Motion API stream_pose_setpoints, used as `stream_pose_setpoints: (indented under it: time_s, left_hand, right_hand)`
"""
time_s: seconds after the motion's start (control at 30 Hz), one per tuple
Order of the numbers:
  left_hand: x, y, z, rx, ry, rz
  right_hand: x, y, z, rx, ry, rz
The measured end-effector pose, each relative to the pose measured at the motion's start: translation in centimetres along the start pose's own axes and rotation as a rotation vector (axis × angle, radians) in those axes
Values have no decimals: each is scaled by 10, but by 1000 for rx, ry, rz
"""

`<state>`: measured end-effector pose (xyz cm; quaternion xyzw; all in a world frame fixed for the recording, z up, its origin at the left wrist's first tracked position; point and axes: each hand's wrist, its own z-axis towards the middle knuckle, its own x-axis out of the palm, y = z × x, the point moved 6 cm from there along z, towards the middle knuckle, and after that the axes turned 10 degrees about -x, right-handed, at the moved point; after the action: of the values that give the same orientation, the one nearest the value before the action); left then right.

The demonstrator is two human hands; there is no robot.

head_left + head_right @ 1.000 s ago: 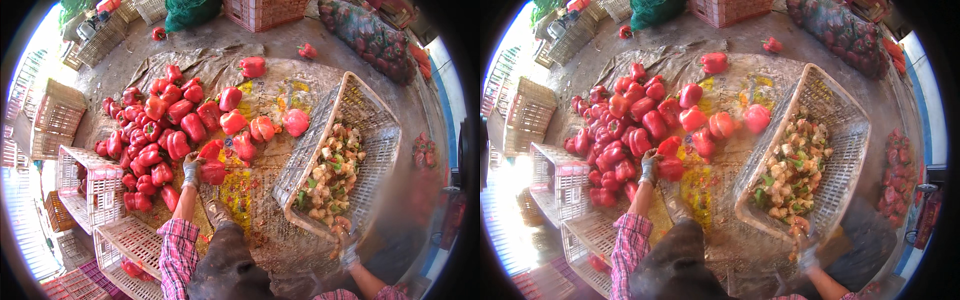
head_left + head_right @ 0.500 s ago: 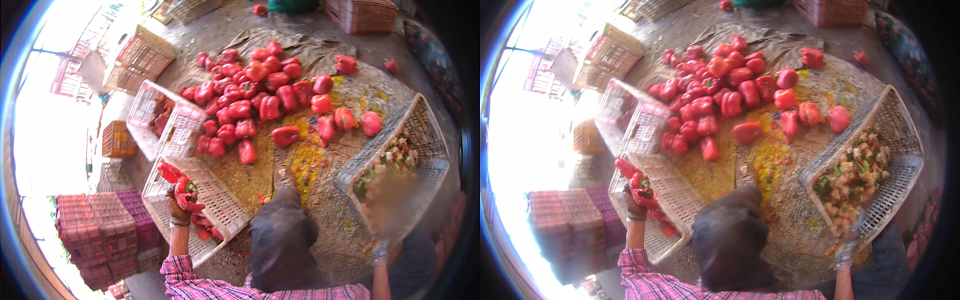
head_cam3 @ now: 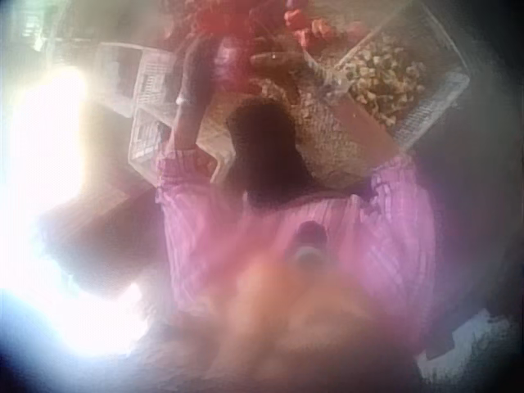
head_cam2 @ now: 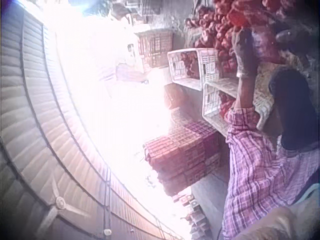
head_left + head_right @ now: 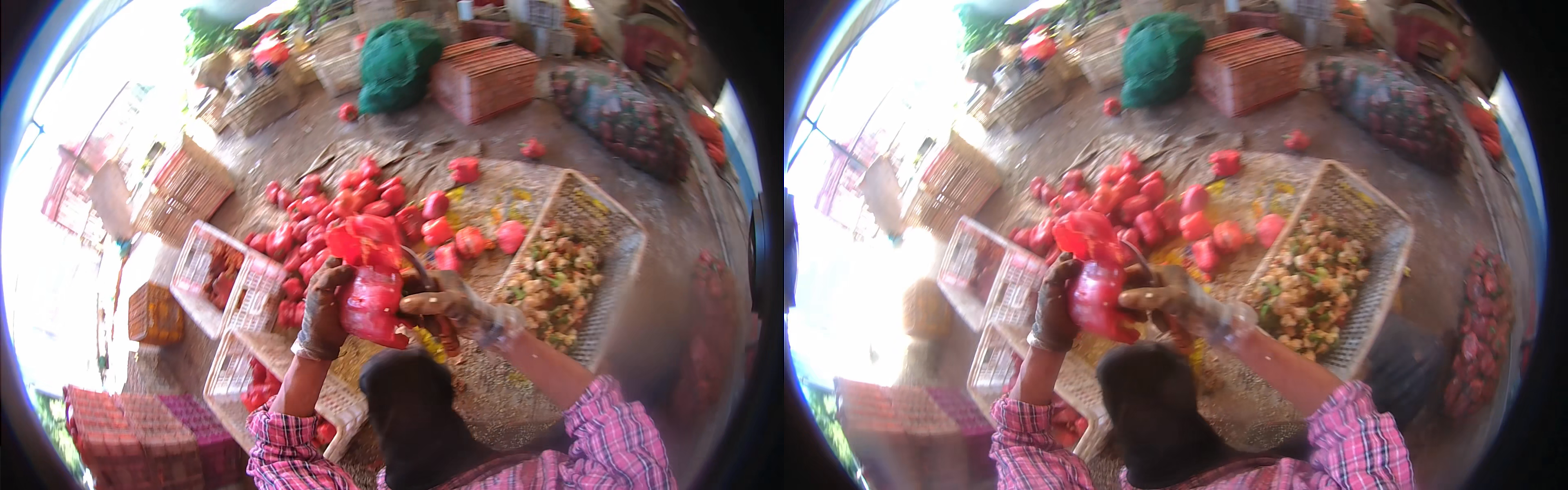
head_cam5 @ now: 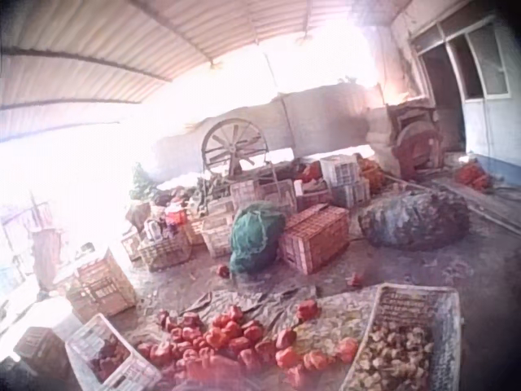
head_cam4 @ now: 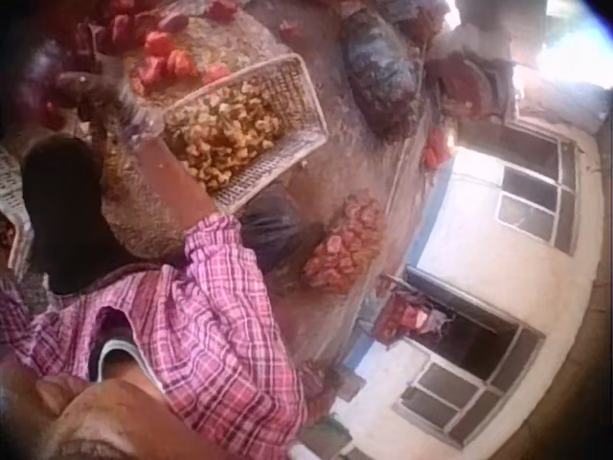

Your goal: The person cores red bell peppers using a knife, placing the waste in a basket and the processed peppers into a plastic crate.

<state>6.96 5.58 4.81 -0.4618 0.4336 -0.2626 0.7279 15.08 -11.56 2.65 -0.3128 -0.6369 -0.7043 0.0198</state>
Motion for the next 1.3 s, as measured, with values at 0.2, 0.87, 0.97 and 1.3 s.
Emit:
stream_pose_setpoints:
  time_s: [0.2, 0.87, 0.97, 1.3]
  left_hand:
    - [100, -11, 22, -519, 328, -936]
    - [-230, 119, -136, -692, -386, 395]
    - [-265, 161, -173, -802, -316, 1017]
    - [128, 379, 31, -288, 431, 837]
  right_hand:
    - [-71, -3, -51, -204, -309, 205]
    - [-249, -26, -215, 412, -932, -521]
    - [-275, -93, -261, 592, -970, -502]
    - [-265, -130, -249, 554, -971, 9]
